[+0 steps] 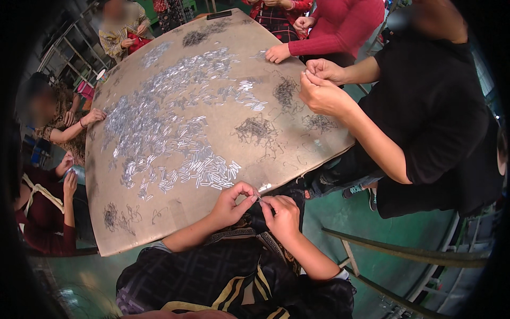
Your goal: The person sits at a large table and sorts small white and dark components by hand, moving them into separate piles. Other workers at the table perform similar sorting actions while the camera wearer continues to organize the items.
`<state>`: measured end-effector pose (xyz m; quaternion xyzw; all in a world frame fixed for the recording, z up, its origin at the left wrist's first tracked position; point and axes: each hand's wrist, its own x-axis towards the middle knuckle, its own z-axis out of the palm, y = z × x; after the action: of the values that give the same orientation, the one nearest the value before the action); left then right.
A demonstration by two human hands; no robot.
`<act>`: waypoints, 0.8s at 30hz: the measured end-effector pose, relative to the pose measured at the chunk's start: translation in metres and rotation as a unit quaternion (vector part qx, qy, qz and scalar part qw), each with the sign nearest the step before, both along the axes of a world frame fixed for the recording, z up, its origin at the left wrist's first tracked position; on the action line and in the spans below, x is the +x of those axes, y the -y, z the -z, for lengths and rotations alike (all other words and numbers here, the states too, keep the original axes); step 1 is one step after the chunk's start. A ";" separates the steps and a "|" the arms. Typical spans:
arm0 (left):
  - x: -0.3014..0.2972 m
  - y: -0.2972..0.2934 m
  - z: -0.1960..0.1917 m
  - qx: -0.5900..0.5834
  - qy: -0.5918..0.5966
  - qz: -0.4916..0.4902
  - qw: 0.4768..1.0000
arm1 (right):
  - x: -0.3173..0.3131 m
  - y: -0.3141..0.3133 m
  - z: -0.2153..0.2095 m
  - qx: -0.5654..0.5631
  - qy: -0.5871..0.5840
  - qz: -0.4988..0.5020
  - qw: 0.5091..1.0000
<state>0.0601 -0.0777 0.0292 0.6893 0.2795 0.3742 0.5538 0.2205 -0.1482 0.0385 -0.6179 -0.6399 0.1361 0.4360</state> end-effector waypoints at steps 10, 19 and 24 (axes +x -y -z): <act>0.000 0.010 -0.003 0.087 0.025 -0.009 0.996 | 0.009 -0.006 -0.008 0.049 -0.022 -0.052 0.997; -0.001 0.011 -0.012 0.200 0.040 0.018 0.979 | 0.011 -0.052 0.020 -0.045 0.050 -0.023 0.997; -0.001 0.014 -0.014 0.218 0.046 0.018 0.975 | -0.019 -0.102 0.069 -0.028 0.138 -0.064 0.988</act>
<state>0.0593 -0.0914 0.0431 0.7808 0.1526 0.4470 0.4089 0.2014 -0.0466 -0.0309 -0.6004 -0.7283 0.0946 0.3165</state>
